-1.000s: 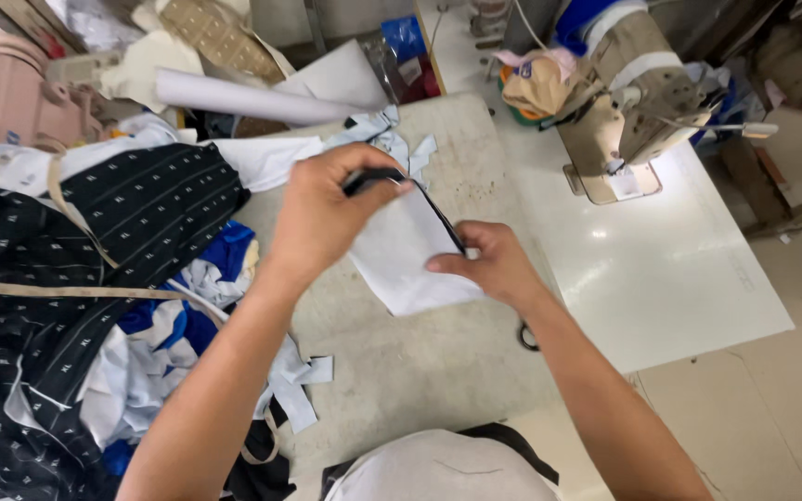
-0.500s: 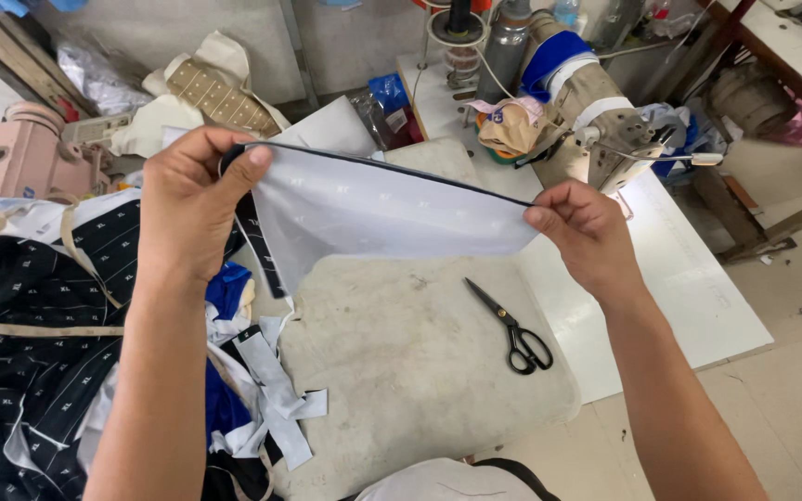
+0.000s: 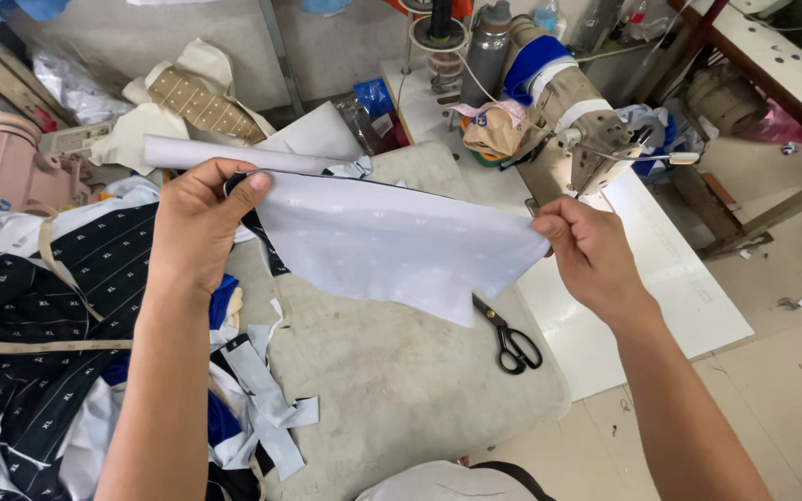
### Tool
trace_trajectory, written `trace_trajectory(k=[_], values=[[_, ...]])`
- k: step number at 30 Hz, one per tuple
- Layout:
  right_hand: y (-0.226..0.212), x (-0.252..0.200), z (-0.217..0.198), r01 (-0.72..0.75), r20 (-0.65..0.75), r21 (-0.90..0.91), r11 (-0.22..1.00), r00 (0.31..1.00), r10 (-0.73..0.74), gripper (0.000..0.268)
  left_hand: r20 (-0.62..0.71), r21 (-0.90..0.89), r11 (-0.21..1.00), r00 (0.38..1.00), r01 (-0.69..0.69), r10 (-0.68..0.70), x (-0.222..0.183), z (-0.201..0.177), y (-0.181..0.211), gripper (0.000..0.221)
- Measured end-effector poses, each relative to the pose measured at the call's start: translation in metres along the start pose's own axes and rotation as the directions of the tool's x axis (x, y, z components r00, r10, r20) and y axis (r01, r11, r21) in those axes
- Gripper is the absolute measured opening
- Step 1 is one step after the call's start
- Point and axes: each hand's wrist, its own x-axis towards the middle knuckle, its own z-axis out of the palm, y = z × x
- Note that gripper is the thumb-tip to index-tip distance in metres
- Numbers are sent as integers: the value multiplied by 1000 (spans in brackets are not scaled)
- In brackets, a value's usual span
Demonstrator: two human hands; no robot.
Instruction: The person uses shears to cut a large piece of white fabric with a black patterned edge into multiple long strips. The person repeatedly cuts the fabric along the length, separating it into uniform pieces and moving the cut strips aside.
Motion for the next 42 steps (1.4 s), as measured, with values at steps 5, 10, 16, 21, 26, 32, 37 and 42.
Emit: trace_trajectory(k=[5, 10, 16, 21, 26, 32, 37, 42], values=[[-13, -2, -3, 104, 63, -25, 994, 993, -102, 13, 13, -15, 1000, 1000, -23, 23, 1, -8, -7, 13], [-12, -5, -6, 167, 149, -116, 979, 978, -149, 8, 14, -32, 999, 1000, -19, 19, 1, -13, -13, 19], [-18, -11, 1, 113, 153, -298, 948, 986, -69, 11, 36, 38, 999, 999, -37, 35, 0, -12, -27, 14], [-8, -22, 20, 14, 88, -232, 973, 996, 7, 9, 31, -43, 996, 996, 82, -81, -1, -11, -39, 15], [21, -79, 76, -145, 125, -107, 984, 979, 158, 8, 87, 27, 988, 984, 155, -157, 0, -36, -105, 18], [19, -163, 149, -363, 346, 123, 924, 888, 303, 6, 215, 258, 930, 923, 262, -320, -1, -45, -140, 24], [75, -218, 180, -694, 367, 207, 689, 708, 603, 6, 420, 503, 859, 841, 98, -342, 28, 15, -268, 22], [167, -290, 207, -799, 182, -203, 566, 537, 824, 12, 491, 647, 760, 794, -57, -358, 5, 115, -446, 20]])
